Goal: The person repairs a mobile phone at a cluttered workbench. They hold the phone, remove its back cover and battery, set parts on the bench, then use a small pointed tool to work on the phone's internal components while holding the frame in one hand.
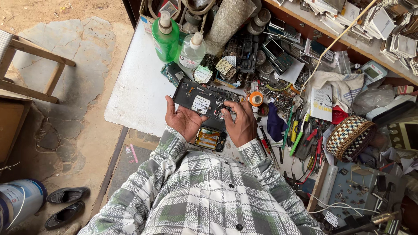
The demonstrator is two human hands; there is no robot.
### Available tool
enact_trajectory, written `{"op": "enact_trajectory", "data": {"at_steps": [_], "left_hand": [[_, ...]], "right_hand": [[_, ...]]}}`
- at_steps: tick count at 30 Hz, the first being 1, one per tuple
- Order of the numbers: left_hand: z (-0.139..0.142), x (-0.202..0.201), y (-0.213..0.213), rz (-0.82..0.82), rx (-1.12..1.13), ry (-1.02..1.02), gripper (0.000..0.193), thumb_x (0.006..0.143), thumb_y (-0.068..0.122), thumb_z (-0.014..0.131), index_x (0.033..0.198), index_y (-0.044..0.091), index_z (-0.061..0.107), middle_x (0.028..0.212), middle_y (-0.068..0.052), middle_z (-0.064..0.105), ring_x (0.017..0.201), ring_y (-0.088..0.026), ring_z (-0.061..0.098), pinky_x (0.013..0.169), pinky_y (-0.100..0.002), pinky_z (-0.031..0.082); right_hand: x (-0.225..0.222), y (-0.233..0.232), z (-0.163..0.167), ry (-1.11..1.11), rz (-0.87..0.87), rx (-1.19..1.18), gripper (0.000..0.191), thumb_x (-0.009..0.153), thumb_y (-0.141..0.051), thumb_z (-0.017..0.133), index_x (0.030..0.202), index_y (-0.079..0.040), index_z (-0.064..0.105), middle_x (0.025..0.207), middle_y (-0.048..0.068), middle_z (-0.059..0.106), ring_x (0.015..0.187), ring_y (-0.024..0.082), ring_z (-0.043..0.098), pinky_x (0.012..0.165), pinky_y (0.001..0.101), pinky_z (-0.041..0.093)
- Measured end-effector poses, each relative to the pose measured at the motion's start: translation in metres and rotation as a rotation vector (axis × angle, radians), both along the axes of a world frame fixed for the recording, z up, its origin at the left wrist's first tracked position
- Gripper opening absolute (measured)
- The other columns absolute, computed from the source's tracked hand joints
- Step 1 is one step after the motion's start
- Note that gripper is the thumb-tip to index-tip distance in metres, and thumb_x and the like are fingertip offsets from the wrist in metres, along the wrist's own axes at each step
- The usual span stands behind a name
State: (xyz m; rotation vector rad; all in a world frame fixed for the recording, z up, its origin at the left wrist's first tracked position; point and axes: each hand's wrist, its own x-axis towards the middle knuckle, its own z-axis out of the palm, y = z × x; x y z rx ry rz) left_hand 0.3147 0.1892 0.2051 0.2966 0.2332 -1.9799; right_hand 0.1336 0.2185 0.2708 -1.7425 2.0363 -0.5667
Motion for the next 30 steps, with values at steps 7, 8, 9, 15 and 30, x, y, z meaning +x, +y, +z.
{"op": "enact_trajectory", "data": {"at_steps": [7,8,9,15,30], "left_hand": [[-0.001,-0.002,0.001,-0.003,0.01,0.008,0.093,0.095,0.076,0.037,0.153,0.003,0.04,0.153,-0.023,0.048,0.143,-0.041,0.045,0.119,-0.072,0.026],[-0.002,-0.002,0.001,-0.002,0.021,0.013,0.093,0.095,0.076,0.037,0.152,0.002,0.041,0.153,-0.024,0.048,0.143,-0.041,0.045,0.119,-0.072,0.026],[-0.003,-0.002,0.001,-0.001,0.027,0.008,0.093,0.096,0.076,0.036,0.152,0.002,0.041,0.153,-0.024,0.048,0.143,-0.041,0.045,0.12,-0.072,0.026],[-0.007,-0.003,0.001,-0.006,0.007,0.005,0.092,0.096,0.076,0.034,0.152,0.004,0.041,0.152,-0.023,0.049,0.143,-0.042,0.045,0.119,-0.073,0.026],[-0.003,-0.003,0.003,-0.016,-0.007,0.001,0.094,0.095,0.076,0.036,0.154,0.004,0.037,0.155,-0.024,0.045,0.144,-0.044,0.043,0.118,-0.075,0.025]], "right_hand": [[0.001,-0.002,0.005,0.006,-0.012,-0.018,0.029,0.094,-0.033,0.076,0.116,-0.014,0.072,0.098,0.005,0.06,0.068,0.017,0.059,0.064,0.0342,0.051],[0.002,-0.002,0.004,-0.002,-0.04,0.02,0.029,0.094,-0.034,0.076,0.115,-0.014,0.072,0.099,0.004,0.06,0.064,0.016,0.059,0.064,0.034,0.051],[0.002,-0.002,0.004,-0.004,-0.041,0.025,0.029,0.093,-0.033,0.077,0.115,-0.014,0.072,0.099,0.004,0.06,0.063,0.016,0.058,0.063,0.0337,0.051],[-0.001,-0.008,0.001,-0.118,-0.025,0.041,0.027,0.089,-0.026,0.079,0.109,-0.011,0.068,0.099,0.002,0.059,0.061,0.009,0.058,0.06,0.0289,0.052],[-0.031,-0.02,-0.023,-0.863,-0.029,0.206,0.022,0.094,-0.014,0.078,0.108,-0.004,0.066,0.093,0.005,0.073,0.075,0.005,0.062,0.061,0.0188,0.048]]}}
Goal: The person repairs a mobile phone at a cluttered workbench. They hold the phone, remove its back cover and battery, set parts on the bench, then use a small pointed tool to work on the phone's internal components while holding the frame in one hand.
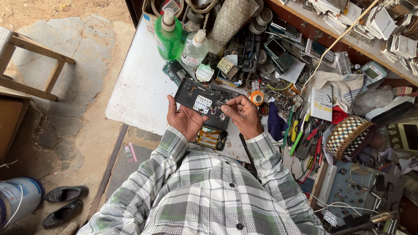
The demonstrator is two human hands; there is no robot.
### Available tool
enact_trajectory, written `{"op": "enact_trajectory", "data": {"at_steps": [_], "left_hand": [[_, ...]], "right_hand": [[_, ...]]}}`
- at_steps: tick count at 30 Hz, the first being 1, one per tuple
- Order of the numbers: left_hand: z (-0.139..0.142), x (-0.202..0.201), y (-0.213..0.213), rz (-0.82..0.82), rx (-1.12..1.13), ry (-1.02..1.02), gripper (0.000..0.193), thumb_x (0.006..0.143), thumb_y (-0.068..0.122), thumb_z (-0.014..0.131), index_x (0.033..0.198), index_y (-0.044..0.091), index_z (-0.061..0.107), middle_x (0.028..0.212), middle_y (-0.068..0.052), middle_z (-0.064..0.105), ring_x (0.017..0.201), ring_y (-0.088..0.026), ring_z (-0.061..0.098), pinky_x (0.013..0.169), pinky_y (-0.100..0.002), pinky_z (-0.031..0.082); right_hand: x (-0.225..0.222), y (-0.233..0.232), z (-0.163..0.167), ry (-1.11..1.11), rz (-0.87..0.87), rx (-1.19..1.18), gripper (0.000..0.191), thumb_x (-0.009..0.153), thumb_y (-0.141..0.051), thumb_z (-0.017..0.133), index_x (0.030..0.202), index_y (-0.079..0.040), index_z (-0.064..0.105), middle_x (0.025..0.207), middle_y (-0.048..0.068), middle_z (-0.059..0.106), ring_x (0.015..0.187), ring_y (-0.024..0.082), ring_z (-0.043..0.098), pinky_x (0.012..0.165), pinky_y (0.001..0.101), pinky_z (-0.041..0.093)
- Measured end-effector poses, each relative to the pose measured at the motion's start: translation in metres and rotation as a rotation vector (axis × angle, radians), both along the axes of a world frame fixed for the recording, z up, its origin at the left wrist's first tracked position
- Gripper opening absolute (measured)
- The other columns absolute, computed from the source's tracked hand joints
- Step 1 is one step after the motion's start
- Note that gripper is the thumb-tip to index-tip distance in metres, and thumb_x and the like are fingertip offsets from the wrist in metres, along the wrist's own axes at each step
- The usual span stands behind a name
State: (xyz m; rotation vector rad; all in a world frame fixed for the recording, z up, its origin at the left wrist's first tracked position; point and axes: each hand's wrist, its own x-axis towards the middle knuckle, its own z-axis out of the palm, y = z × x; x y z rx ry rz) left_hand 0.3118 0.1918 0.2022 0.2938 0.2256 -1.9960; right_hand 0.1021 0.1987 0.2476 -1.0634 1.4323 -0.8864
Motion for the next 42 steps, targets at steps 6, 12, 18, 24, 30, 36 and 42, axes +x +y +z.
{"op": "enact_trajectory", "data": {"at_steps": [6,12,18,24,30,36,42], "left_hand": [[0.003,-0.002,-0.001,0.003,-0.006,0.008,0.095,0.094,0.077,0.036,0.154,0.003,0.036,0.155,-0.026,0.044,0.144,-0.045,0.042,0.118,-0.075,0.025],[0.003,-0.001,-0.001,0.012,-0.014,-0.004,0.096,0.094,0.076,0.037,0.155,0.003,0.035,0.155,-0.026,0.044,0.145,-0.044,0.042,0.118,-0.075,0.026],[-0.002,0.001,0.0,-0.018,0.03,-0.033,0.096,0.093,0.077,0.036,0.155,0.003,0.033,0.154,-0.027,0.045,0.143,-0.046,0.043,0.117,-0.075,0.026],[-0.007,0.003,0.001,0.023,0.022,-0.038,0.094,0.093,0.077,0.035,0.155,0.005,0.037,0.154,-0.024,0.047,0.145,-0.043,0.043,0.117,-0.075,0.027],[-0.013,0.013,0.001,0.072,-0.022,-0.013,0.094,0.095,0.076,0.035,0.153,0.003,0.041,0.153,-0.023,0.049,0.145,-0.043,0.044,0.116,-0.076,0.028],[-0.011,0.017,0.002,0.071,0.025,-0.023,0.094,0.094,0.077,0.036,0.154,0.005,0.041,0.156,-0.023,0.047,0.146,-0.044,0.042,0.118,-0.074,0.027],[-0.01,0.016,0.002,0.062,0.022,-0.011,0.095,0.093,0.078,0.037,0.155,0.007,0.039,0.158,-0.022,0.044,0.148,-0.044,0.039,0.119,-0.075,0.025]], "right_hand": [[-0.002,-0.005,0.002,-0.204,-0.06,0.155,0.03,0.093,-0.012,0.07,0.122,-0.005,0.067,0.096,0.001,0.073,0.084,0.002,0.067,0.053,0.0168,0.043],[-0.003,-0.001,-0.004,-0.278,-0.061,0.116,0.025,0.1,-0.011,0.065,0.123,-0.003,0.07,0.099,0.002,0.072,0.088,0.007,0.068,0.062,0.0202,0.052],[-0.002,-0.006,0.0,-0.394,-0.176,0.164,0.019,0.099,-0.009,0.064,0.116,-0.003,0.069,0.101,0.009,0.074,0.087,0.013,0.073,0.07,0.0263,0.061],[-0.011,-0.013,0.013,-0.291,-0.206,0.077,0.017,0.099,-0.007,0.063,0.114,-0.005,0.069,0.102,0.011,0.075,0.084,0.013,0.073,0.07,0.0277,0.062],[-0.018,-0.031,0.02,-0.212,-0.195,0.065,0.015,0.1,-0.009,0.065,0.113,-0.001,0.069,0.097,0.011,0.075,0.08,0.014,0.074,0.074,0.0285,0.064],[-0.011,-0.036,0.03,-0.082,-0.201,0.106,0.022,0.095,-0.007,0.072,0.115,0.0,0.065,0.094,0.009,0.073,0.078,0.014,0.073,0.072,0.0269,0.062],[0.0,-0.044,0.031,0.111,-0.13,0.042,0.027,0.093,-0.001,0.07,0.119,0.001,0.06,0.095,0.009,0.073,0.08,0.012,0.072,0.073,0.0265,0.063]]}}
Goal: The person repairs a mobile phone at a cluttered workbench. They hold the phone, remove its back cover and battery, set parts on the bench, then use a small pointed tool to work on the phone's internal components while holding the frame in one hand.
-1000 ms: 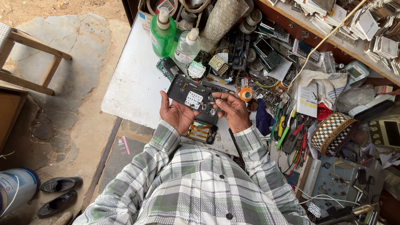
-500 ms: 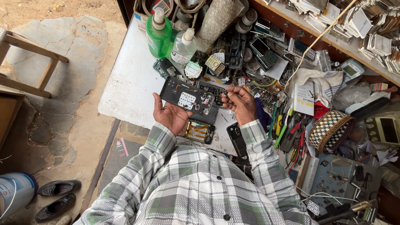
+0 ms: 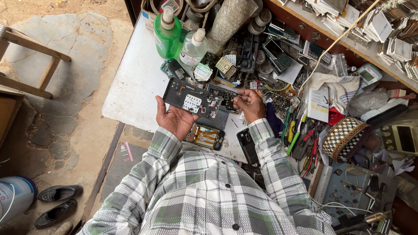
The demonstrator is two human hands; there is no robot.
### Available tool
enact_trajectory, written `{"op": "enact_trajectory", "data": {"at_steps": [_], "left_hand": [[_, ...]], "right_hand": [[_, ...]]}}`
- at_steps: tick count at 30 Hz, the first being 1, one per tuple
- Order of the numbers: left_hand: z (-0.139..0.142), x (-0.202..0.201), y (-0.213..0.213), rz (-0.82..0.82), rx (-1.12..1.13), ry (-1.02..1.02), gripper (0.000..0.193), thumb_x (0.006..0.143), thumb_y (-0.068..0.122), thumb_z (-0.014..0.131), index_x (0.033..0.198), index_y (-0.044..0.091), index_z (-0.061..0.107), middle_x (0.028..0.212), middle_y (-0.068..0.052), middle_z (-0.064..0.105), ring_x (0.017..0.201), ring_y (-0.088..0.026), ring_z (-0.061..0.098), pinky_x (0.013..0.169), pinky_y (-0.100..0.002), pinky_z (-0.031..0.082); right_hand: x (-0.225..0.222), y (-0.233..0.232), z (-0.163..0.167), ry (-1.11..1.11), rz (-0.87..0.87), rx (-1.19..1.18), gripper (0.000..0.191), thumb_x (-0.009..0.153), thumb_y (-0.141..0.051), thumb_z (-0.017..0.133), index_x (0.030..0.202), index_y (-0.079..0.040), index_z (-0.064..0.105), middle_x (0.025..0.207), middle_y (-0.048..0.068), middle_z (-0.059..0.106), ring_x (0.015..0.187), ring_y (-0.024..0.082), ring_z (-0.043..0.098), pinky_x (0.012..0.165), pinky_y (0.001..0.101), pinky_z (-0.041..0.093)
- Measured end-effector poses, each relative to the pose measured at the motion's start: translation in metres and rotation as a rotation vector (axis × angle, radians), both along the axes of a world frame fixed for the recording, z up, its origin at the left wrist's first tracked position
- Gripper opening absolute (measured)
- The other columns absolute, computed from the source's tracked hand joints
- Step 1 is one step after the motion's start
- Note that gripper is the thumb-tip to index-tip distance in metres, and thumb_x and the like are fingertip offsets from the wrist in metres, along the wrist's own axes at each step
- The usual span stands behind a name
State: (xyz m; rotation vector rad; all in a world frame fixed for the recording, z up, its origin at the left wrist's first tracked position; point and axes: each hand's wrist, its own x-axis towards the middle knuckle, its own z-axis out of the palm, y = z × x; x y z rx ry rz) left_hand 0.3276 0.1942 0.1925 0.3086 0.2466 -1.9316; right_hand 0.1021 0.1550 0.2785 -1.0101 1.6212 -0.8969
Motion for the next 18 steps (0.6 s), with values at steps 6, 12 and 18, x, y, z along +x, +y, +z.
{"op": "enact_trajectory", "data": {"at_steps": [6,12,18], "left_hand": [[-0.001,-0.001,0.0,-0.011,-0.003,-0.001,0.096,0.092,0.078,0.036,0.156,0.006,0.037,0.159,-0.023,0.042,0.149,-0.044,0.037,0.118,-0.077,0.023],[0.003,-0.001,-0.001,-0.019,-0.018,0.004,0.097,0.092,0.079,0.036,0.158,0.007,0.035,0.161,-0.022,0.04,0.151,-0.043,0.035,0.12,-0.076,0.022],[0.005,-0.004,-0.003,-0.041,-0.009,0.001,0.098,0.091,0.079,0.037,0.158,0.007,0.034,0.16,-0.022,0.04,0.149,-0.045,0.036,0.118,-0.079,0.021]], "right_hand": [[0.008,-0.001,0.002,0.281,0.106,-0.026,0.028,0.093,-0.001,0.069,0.119,0.001,0.06,0.097,0.01,0.073,0.083,0.013,0.074,0.073,0.0261,0.065],[0.014,0.0,0.006,0.535,0.158,-0.022,0.022,0.089,-0.008,0.076,0.109,-0.002,0.069,0.094,0.01,0.077,0.082,0.015,0.076,0.072,0.0273,0.064],[0.008,0.005,-0.003,0.592,0.148,-0.05,0.022,0.091,-0.009,0.076,0.111,-0.003,0.073,0.1,0.009,0.078,0.087,0.016,0.077,0.078,0.0286,0.064]]}}
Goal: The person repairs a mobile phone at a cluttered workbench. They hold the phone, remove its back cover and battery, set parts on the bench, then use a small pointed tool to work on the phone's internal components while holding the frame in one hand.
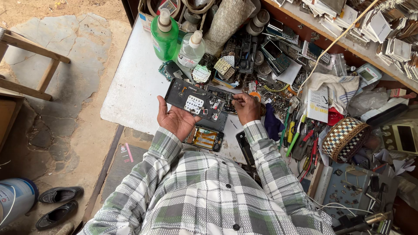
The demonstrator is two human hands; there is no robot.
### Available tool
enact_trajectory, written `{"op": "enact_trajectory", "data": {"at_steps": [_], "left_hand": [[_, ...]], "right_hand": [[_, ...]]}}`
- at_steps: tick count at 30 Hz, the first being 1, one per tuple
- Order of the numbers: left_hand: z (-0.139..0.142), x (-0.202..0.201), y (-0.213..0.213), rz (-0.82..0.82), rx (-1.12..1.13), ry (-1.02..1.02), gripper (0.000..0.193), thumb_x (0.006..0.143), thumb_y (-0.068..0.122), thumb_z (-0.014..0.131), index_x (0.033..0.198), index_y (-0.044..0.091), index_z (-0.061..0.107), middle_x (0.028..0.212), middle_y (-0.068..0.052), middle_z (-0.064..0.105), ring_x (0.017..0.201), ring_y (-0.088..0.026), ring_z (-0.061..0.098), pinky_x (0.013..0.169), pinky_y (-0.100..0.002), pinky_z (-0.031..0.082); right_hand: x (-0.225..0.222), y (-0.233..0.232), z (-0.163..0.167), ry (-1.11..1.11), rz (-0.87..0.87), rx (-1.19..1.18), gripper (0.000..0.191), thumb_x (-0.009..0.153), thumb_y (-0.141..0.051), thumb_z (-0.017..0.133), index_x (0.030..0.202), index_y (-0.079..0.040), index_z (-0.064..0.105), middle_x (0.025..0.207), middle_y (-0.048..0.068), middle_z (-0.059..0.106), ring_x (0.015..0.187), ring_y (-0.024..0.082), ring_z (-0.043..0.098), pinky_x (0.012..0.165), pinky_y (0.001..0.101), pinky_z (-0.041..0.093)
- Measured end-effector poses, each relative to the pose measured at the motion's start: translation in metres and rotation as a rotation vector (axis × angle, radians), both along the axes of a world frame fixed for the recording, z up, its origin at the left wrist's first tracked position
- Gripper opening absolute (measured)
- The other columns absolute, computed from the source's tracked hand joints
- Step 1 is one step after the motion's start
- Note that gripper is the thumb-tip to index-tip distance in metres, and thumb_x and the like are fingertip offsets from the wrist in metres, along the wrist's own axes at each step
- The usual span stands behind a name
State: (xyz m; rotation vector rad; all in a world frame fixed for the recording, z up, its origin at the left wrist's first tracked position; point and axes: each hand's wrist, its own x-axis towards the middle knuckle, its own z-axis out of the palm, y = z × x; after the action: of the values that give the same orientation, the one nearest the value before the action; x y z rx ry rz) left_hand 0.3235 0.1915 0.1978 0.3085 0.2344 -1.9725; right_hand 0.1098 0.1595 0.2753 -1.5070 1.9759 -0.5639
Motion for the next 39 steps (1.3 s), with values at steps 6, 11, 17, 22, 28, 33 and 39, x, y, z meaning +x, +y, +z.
{"op": "enact_trajectory", "data": {"at_steps": [6,11,17,22,28,33,39], "left_hand": [[0.0,-0.001,-0.002,-0.004,0.006,0.023,0.099,0.091,0.079,0.038,0.159,0.007,0.031,0.161,-0.023,0.038,0.149,-0.045,0.035,0.117,-0.079,0.02],[0.001,-0.002,-0.001,-0.027,-0.077,0.0,0.1,0.091,0.079,0.038,0.159,0.007,0.028,0.162,-0.026,0.036,0.149,-0.048,0.034,0.118,-0.079,0.019],[0.008,-0.007,-0.002,-0.017,-0.017,0.016,0.098,0.092,0.079,0.035,0.158,0.007,0.031,0.162,-0.024,0.038,0.149,-0.045,0.036,0.118,-0.077,0.019],[0.01,-0.012,0.0,-0.033,-0.061,0.059,0.093,0.097,0.076,0.035,0.155,0.003,0.037,0.156,-0.025,0.044,0.146,-0.045,0.041,0.118,-0.076,0.025],[0.003,-0.015,0.001,-0.077,-0.125,0.108,0.09,0.099,0.075,0.035,0.153,0.004,0.042,0.154,-0.021,0.049,0.143,-0.041,0.046,0.118,-0.07,0.032],[-0.001,-0.017,0.001,-0.058,-0.168,0.16,0.088,0.102,0.075,0.035,0.154,0.004,0.043,0.154,-0.021,0.05,0.141,-0.041,0.048,0.117,-0.068,0.034],[0.004,-0.02,0.001,-0.047,-0.147,0.135,0.088,0.1,0.074,0.036,0.153,0.004,0.042,0.153,-0.021,0.05,0.142,-0.04,0.048,0.118,-0.069,0.035]], "right_hand": [[-0.011,0.009,-0.014,0.011,0.007,-0.008,0.024,0.095,-0.005,0.065,0.119,-0.003,0.069,0.107,0.011,0.077,0.096,0.017,0.076,0.084,0.0282,0.061],[-0.026,0.02,-0.021,0.227,0.02,-0.067,0.018,0.098,-0.006,0.063,0.11,-0.009,0.076,0.098,0.009,0.076,0.079,0.021,0.073,0.078,0.0332,0.059],[-0.016,0.045,-0.003,0.104,0.084,-0.227,0.026,0.098,-0.021,0.065,0.121,-0.008,0.068,0.144,0.018,0.048,0.12,0.028,0.061,0.09,0.0397,0.06],[0.012,0.053,0.006,0.226,0.393,-0.327,0.043,0.104,-0.031,0.061,0.143,-0.011,0.062,0.166,0.024,0.02,0.153,0.045,0.025,0.122,0.0573,0.027],[0.025,0.04,0.002,0.302,0.448,-0.355,0.042,0.107,-0.029,0.058,0.147,-0.015,0.06,0.169,0.024,0.014,0.156,0.05,0.015,0.126,0.0622,0.016],[0.031,0.038,0.001,0.337,0.478,-0.295,0.045,0.099,-0.015,0.06,0.144,-0.018,0.06,0.169,0.023,0.014,0.156,0.049,0.013,0.125,0.065,0.012],[0.023,0.044,0.001,0.235,0.478,-0.335,0.048,0.102,-0.002,0.056,0.142,-0.027,0.06,0.172,0.021,0.015,0.158,0.05,0.012,0.128,0.0623,0.014]]}}
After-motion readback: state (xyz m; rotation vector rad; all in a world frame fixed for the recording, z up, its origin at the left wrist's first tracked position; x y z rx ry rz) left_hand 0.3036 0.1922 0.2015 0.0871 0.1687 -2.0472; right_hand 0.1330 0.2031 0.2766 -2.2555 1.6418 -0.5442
